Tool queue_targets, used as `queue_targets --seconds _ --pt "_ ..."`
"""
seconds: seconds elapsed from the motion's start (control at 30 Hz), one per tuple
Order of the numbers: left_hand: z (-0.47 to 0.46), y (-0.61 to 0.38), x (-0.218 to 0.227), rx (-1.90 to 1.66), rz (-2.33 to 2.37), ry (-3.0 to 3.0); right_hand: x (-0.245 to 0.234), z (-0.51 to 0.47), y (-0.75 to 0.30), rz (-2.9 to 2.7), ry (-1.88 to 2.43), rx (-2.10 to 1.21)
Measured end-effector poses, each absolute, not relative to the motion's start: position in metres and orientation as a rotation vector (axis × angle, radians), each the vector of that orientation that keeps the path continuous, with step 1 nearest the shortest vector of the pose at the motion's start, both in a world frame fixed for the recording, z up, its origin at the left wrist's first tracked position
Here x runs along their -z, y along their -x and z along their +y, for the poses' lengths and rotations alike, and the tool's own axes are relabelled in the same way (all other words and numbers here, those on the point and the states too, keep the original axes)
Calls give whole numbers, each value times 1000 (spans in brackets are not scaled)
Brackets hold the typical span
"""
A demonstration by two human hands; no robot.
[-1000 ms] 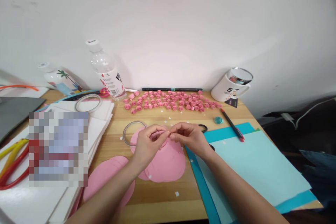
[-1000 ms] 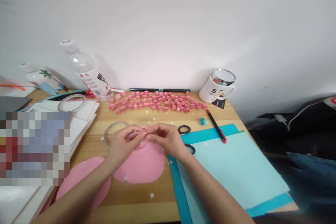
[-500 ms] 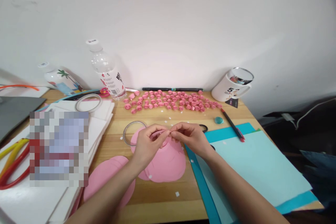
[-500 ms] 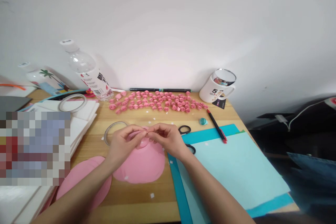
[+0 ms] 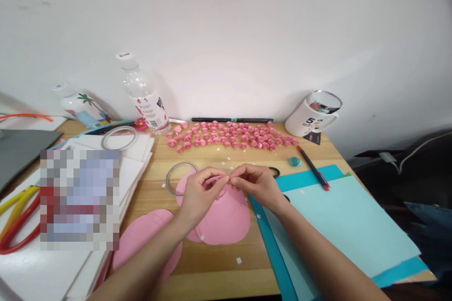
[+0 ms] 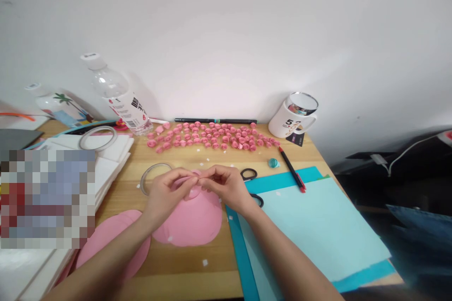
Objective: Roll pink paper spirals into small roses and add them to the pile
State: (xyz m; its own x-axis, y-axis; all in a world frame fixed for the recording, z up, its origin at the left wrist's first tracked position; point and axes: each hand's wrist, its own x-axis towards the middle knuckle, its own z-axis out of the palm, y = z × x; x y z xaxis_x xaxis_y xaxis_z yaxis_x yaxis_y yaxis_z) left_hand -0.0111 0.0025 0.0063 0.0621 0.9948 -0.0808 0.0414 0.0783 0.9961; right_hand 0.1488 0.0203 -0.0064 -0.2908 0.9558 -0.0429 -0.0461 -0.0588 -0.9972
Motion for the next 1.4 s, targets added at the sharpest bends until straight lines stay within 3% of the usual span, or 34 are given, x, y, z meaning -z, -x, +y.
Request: queue_targets --seconds 1.4 --pt "2 9 -7 -1058 1304 -1173 10 19 -147 -1109 1086 -1500"
